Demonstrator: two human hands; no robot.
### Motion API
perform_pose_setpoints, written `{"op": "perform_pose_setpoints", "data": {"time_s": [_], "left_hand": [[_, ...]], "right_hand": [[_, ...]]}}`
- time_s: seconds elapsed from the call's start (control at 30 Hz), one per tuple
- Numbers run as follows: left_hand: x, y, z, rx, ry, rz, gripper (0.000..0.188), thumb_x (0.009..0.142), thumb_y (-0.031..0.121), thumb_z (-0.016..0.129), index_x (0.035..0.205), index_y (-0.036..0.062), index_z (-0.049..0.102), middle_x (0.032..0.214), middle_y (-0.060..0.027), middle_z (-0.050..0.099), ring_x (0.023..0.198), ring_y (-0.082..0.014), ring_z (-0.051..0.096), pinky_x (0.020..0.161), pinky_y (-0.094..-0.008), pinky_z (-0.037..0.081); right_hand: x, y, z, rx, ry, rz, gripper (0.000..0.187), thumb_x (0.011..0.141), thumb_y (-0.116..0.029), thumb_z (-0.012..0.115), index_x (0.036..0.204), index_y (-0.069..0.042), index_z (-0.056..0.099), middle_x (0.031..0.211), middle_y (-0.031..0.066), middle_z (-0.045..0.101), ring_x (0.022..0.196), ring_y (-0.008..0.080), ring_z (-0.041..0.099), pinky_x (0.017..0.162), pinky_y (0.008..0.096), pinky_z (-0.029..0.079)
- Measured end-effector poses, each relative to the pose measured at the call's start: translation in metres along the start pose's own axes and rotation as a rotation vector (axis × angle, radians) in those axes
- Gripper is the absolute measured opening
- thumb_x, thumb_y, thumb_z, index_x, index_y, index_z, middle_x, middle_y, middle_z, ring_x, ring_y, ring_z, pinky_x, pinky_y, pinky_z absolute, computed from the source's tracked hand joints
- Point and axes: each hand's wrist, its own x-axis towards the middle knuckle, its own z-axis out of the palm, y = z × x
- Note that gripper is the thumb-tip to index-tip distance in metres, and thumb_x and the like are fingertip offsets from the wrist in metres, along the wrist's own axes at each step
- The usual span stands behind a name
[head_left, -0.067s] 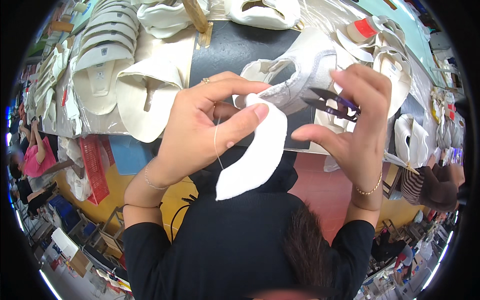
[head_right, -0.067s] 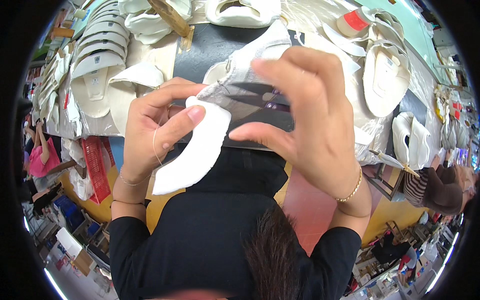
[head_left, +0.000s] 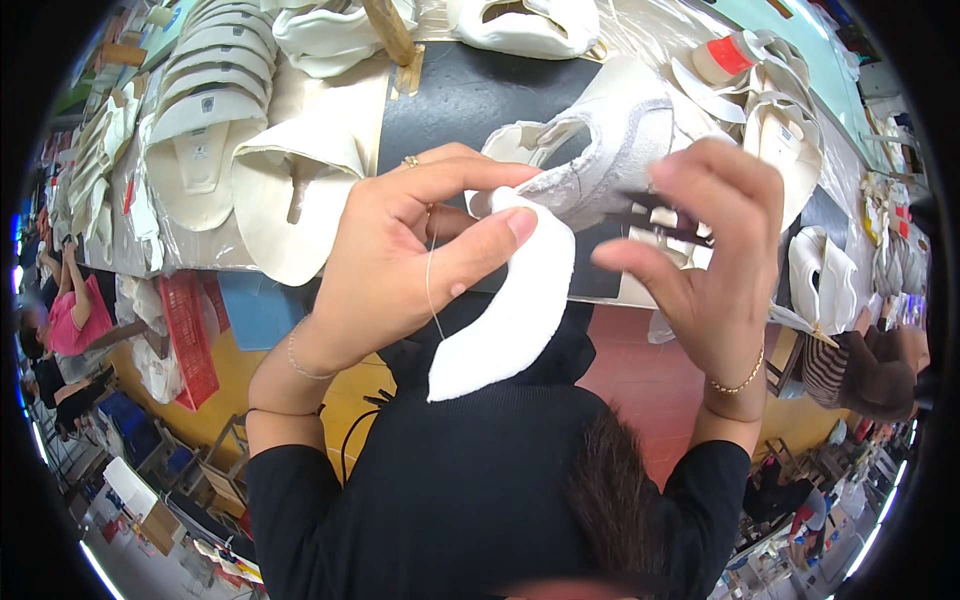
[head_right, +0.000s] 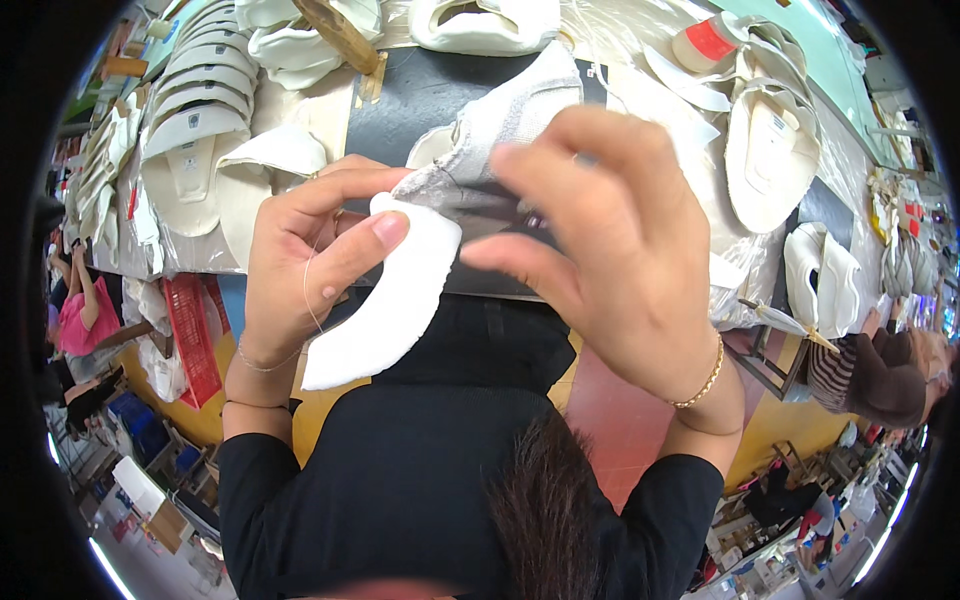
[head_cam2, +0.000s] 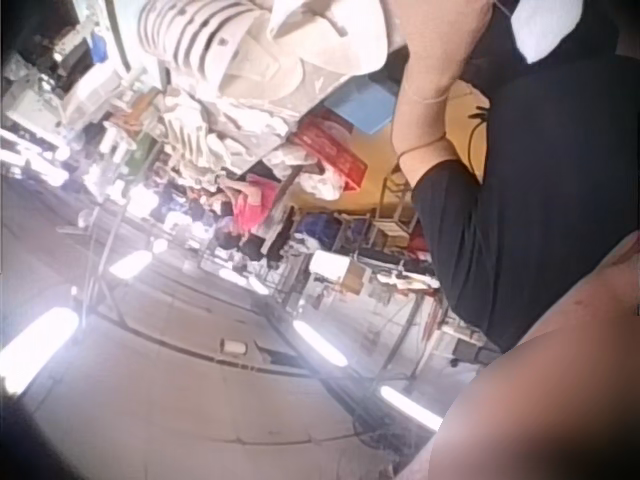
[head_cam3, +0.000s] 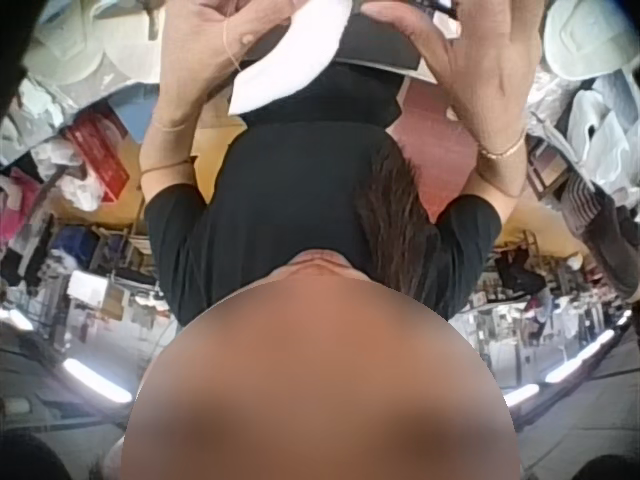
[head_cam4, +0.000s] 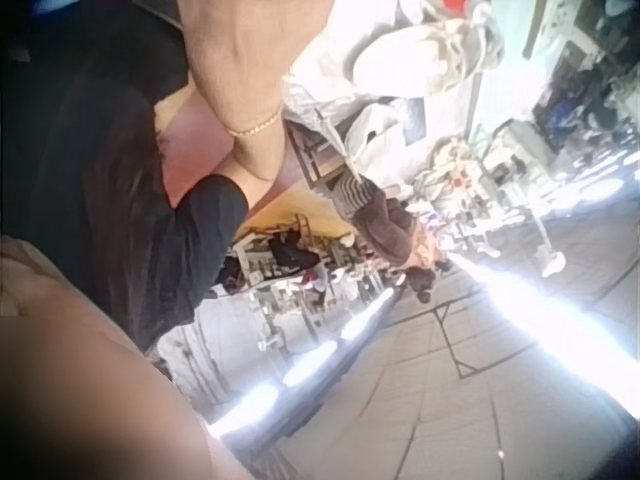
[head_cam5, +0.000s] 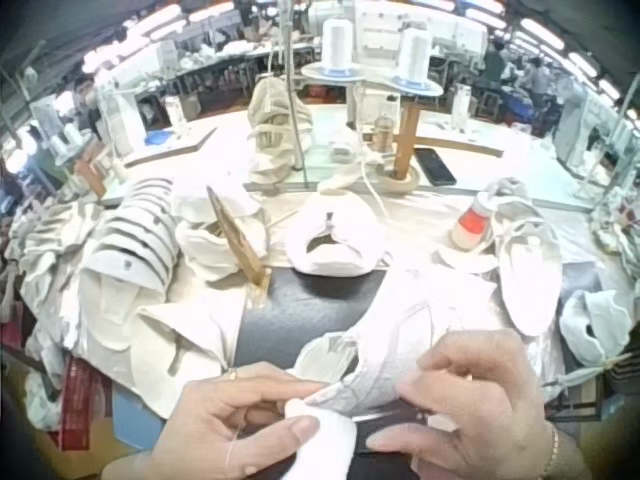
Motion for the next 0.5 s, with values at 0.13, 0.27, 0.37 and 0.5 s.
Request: {"op": "perform_pose_setpoints", "data": {"time_s": [0.13, 0.27, 0.37, 0.5], "left_hand": [[-0.001, 0.003, 0.0, 0.013, -0.037, -0.008, 0.028, 0.094, 0.005, 0.07, 0.12, -0.0022, 0.068, 0.101, -0.0029, 0.061, 0.064, 0.0003, 0.054, 0.053, -0.017, 0.036], [-0.002, 0.003, 0.0, 0.003, -0.057, 0.004, 0.03, 0.093, 0.005, 0.071, 0.122, -0.0014, 0.068, 0.101, -0.0032, 0.062, 0.062, 0.0002, 0.052, 0.052, -0.0172, 0.035], [-0.004, 0.003, 0.0, -0.003, -0.056, 0.006, 0.032, 0.092, 0.004, 0.071, 0.123, -0.0011, 0.067, 0.102, -0.0039, 0.062, 0.061, -0.0002, 0.052, 0.051, -0.0175, 0.036], [-0.005, 0.004, 0.0, -0.007, -0.063, 0.022, 0.032, 0.091, 0.003, 0.072, 0.123, -0.001, 0.067, 0.103, -0.0049, 0.062, 0.062, -0.001, 0.055, 0.051, -0.0179, 0.038]], "right_hand": [[-0.001, -0.007, -0.011, -0.276, -0.095, -0.181, 0.051, 0.066, -0.005, 0.089, 0.114, -0.005, 0.069, 0.104, 0.006, 0.062, 0.076, 0.0165, 0.061, 0.062, 0.0292, 0.045], [0.003, -0.01, -0.011, -0.387, -0.093, -0.303, 0.043, 0.068, -0.007, 0.087, 0.109, -0.006, 0.072, 0.095, 0.0027, 0.065, 0.068, 0.0153, 0.06, 0.058, 0.028, 0.041], [0.007, -0.01, -0.013, -0.412, -0.13, -0.356, 0.038, 0.071, -0.009, 0.084, 0.107, -0.006, 0.073, 0.094, 0.0028, 0.064, 0.068, 0.0148, 0.06, 0.058, 0.0278, 0.041], [0.01, -0.01, -0.012, -0.419, -0.135, -0.402, 0.036, 0.07, -0.008, 0.082, 0.105, -0.005, 0.074, 0.094, 0.0035, 0.064, 0.068, 0.0146, 0.06, 0.057, 0.0269, 0.039]]}}
